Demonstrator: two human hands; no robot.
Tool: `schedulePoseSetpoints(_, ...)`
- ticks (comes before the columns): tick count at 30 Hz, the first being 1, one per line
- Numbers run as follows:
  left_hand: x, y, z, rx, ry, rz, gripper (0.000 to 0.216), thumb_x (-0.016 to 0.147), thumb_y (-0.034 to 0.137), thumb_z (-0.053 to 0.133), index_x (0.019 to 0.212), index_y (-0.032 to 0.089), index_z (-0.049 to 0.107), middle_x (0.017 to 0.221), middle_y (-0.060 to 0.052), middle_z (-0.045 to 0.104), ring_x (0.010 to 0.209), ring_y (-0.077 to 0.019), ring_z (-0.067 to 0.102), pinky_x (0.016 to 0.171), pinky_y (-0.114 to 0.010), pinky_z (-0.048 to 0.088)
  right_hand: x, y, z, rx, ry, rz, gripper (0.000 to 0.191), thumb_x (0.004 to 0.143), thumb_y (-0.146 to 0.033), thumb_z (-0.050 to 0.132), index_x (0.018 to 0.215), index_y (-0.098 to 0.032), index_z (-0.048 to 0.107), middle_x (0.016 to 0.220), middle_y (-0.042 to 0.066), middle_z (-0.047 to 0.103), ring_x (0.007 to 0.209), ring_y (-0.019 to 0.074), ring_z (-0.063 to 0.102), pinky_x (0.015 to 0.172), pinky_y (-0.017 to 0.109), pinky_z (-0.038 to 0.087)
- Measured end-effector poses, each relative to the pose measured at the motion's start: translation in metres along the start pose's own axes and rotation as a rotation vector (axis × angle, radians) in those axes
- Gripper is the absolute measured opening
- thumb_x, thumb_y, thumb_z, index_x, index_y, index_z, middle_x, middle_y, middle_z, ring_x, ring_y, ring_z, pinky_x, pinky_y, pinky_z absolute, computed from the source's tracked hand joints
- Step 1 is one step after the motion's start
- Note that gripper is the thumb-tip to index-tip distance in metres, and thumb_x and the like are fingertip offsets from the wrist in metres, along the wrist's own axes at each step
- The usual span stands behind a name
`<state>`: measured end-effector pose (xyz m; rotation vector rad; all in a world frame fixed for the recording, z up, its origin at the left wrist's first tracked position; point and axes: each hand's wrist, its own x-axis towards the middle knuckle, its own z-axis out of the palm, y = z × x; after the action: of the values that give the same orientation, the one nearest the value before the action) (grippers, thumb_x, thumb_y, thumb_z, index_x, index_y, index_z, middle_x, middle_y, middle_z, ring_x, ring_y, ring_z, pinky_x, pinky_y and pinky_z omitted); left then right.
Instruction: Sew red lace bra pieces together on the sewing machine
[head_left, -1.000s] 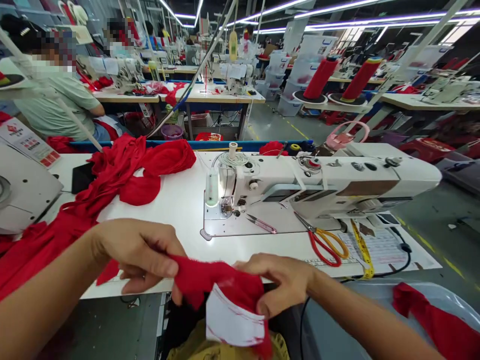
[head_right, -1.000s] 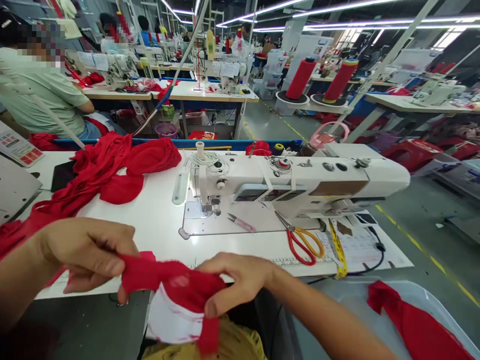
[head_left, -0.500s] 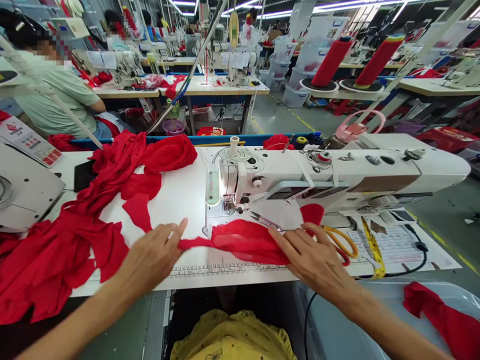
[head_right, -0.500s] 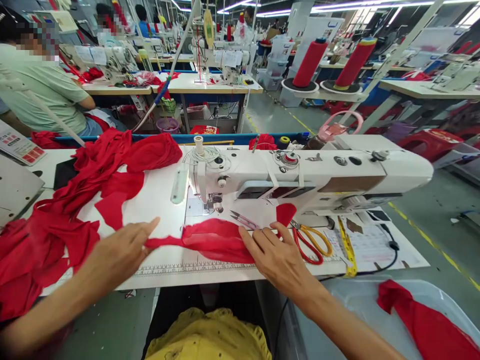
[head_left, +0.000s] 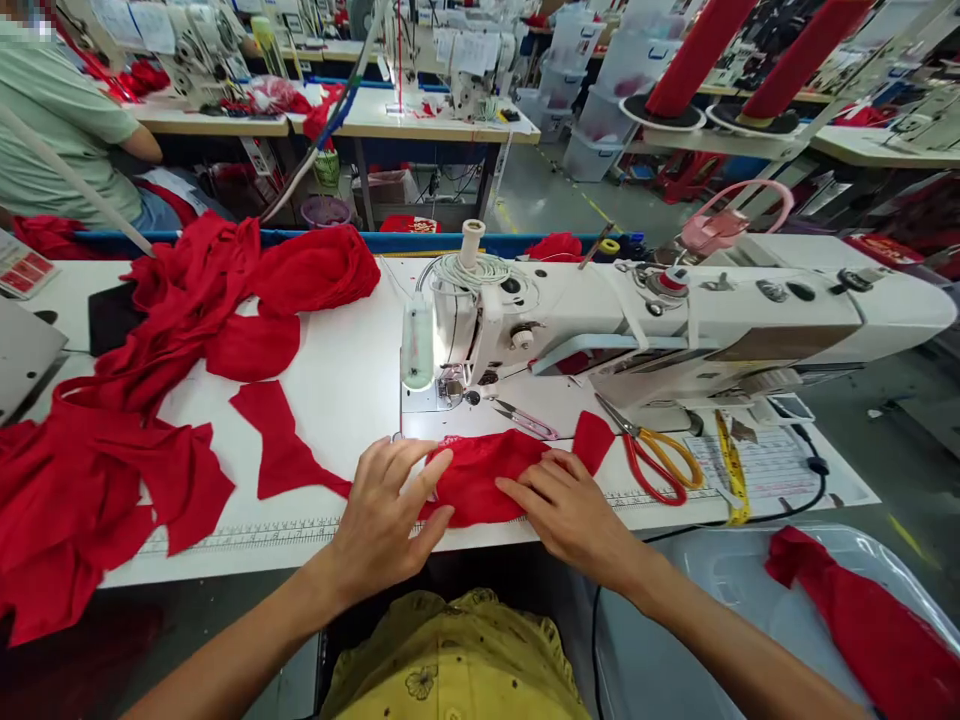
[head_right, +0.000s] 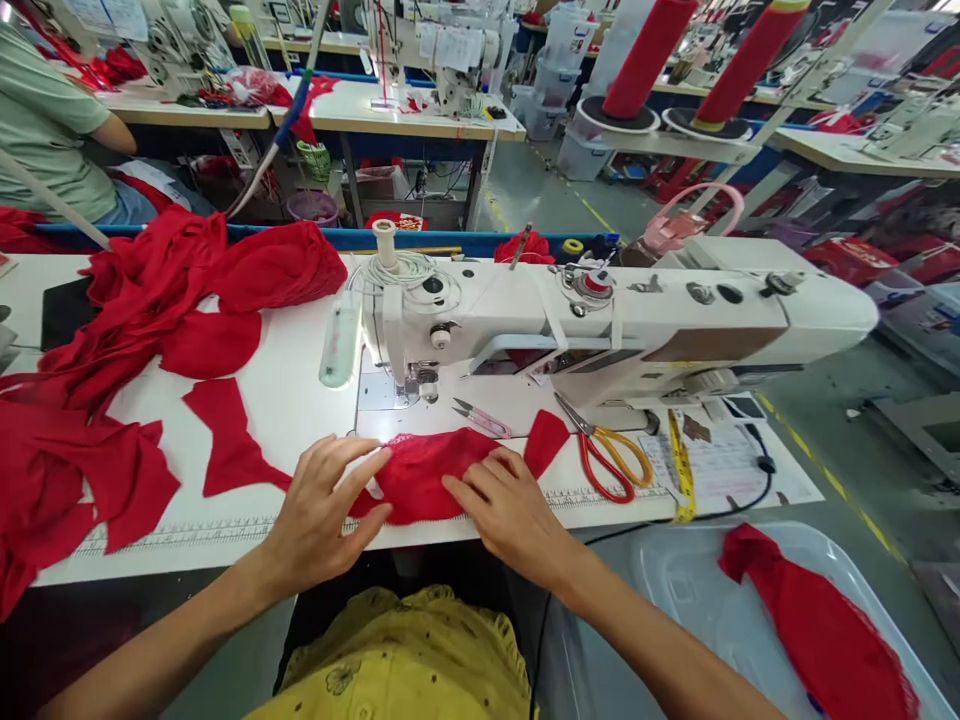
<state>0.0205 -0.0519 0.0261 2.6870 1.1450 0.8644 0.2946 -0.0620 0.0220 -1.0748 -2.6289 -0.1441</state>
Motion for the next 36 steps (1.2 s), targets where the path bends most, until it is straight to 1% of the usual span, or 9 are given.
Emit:
schedulePoseSetpoints(4, 0.012, -0.016, -0.001, -0.045, -0.190, 0.112, 0.027, 0.089, 0.007, 0.051, 0.110, 0.017, 0.064, 0.103, -0.007, 0.070, 0.116, -0.0266, 0.060, 0.116, -0.073, 0.018, 0.001, 0.007, -0.018, -0.144, 0.072, -0.046, 0.036, 0.092, 0.000, 0.043, 0.111, -0.017, 0.067, 0.083, 0.005, 0.064, 0.080, 0.0185, 0.055, 0.093, 0.040, 0.041)
schedulePoseSetpoints(7, 0.012, -0.024, 0.004, 0.127, -0.027, 0.222, 0.025, 0.087, -0.002, 0.047, 0.086, 0.016, 0.065, 0.084, -0.002, 0.069, 0.097, -0.0198, 0.066, 0.118, -0.073, 0.012, 0.000, 0.003, -0.039, -0.137, 0.016, -0.027, 0.032, 0.091, -0.002, 0.047, 0.111, -0.016, 0.068, 0.085, 0.006, 0.064, 0.080, 0.0195, 0.056, 0.088, 0.039, 0.042)
schedulePoseSetpoints(10, 0.007, -0.020, 0.010, 0.240, 0.061, 0.241, 0.024, 0.092, 0.001, 0.048, 0.087, 0.014, 0.067, 0.084, -0.003, 0.071, 0.091, -0.0176, 0.067, 0.120, -0.070, 0.011, 0.001, -0.004, -0.049, 0.159, -0.186, -0.013, 0.016, 0.096, -0.025, 0.056, 0.107, -0.020, 0.067, 0.089, 0.005, 0.064, 0.078, 0.0183, 0.057, 0.078, 0.035, 0.043)
schedulePoseSetpoints(13, -0.001, -0.012, 0.012, 0.258, 0.008, 0.206, 0.025, 0.094, 0.003, 0.045, 0.095, 0.013, 0.068, 0.088, -0.005, 0.072, 0.095, -0.0208, 0.067, 0.120, -0.071, 0.005, 0.016, -0.005, -0.038, 0.361, -0.122, 0.091, 0.019, 0.101, -0.028, 0.049, 0.106, -0.021, 0.066, 0.097, 0.006, 0.065, 0.088, 0.0180, 0.059, 0.080, 0.033, 0.043)
schedulePoseSetpoints(17, -0.006, -0.004, 0.009, 0.223, -0.041, 0.147, 0.022, 0.093, 0.009, 0.048, 0.100, 0.012, 0.068, 0.093, -0.008, 0.072, 0.102, -0.0268, 0.065, 0.118, -0.074, 0.005, 0.049, 0.002, -0.005, 0.294, -0.045, 0.266, 0.023, 0.101, -0.020, 0.045, 0.115, -0.020, 0.063, 0.109, 0.010, 0.063, 0.101, 0.0235, 0.056, 0.089, 0.039, 0.042)
schedulePoseSetpoints(20, -0.004, -0.004, 0.006, 0.061, -0.057, 0.006, 0.021, 0.093, 0.012, 0.048, 0.096, 0.016, 0.068, 0.098, -0.007, 0.071, 0.104, -0.0269, 0.063, 0.115, -0.071, 0.019, 0.068, 0.007, 0.012, 0.341, -0.146, 0.233, 0.011, 0.096, -0.020, 0.053, 0.100, -0.020, 0.064, 0.115, 0.010, 0.061, 0.105, 0.0252, 0.053, 0.091, 0.040, 0.040)
schedulePoseSetpoints(25, 0.018, -0.012, 0.008, -0.434, -0.106, -0.434, 0.031, 0.096, 0.030, 0.051, 0.121, 0.017, 0.062, 0.115, -0.010, 0.070, 0.104, -0.0240, 0.064, 0.093, -0.040, 0.051, 0.079, 0.012, 0.009, 0.631, -0.212, 0.237, 0.009, 0.091, -0.012, 0.052, 0.090, -0.021, 0.056, 0.089, 0.002, 0.062, 0.083, 0.0171, 0.054, 0.078, 0.030, 0.039)
schedulePoseSetpoints(29, 0.035, -0.017, 0.014, -0.719, -0.235, -0.677, 0.026, 0.092, 0.036, 0.051, 0.097, 0.019, 0.070, 0.085, -0.003, 0.071, 0.075, -0.0172, 0.061, 0.069, -0.028, 0.046, 0.084, 0.018, -0.004, 0.736, -0.244, 0.308, 0.009, 0.089, -0.013, 0.055, 0.086, -0.021, 0.056, 0.079, -0.003, 0.061, 0.070, 0.0135, 0.050, 0.069, 0.026, 0.034)
schedulePoseSetpoints(36, 0.039, -0.015, 0.018, -1.222, -0.143, -0.946, 0.040, 0.077, 0.055, 0.069, 0.077, 0.016, 0.063, 0.054, 0.007, 0.044, 0.051, -0.0074, 0.034, 0.051, -0.021, 0.027, 0.089, 0.034, -0.007, 0.670, -0.327, 0.391, 0.009, 0.088, -0.015, 0.055, 0.086, -0.021, 0.061, 0.084, 0.000, 0.066, 0.078, 0.0167, 0.056, 0.071, 0.028, 0.037)
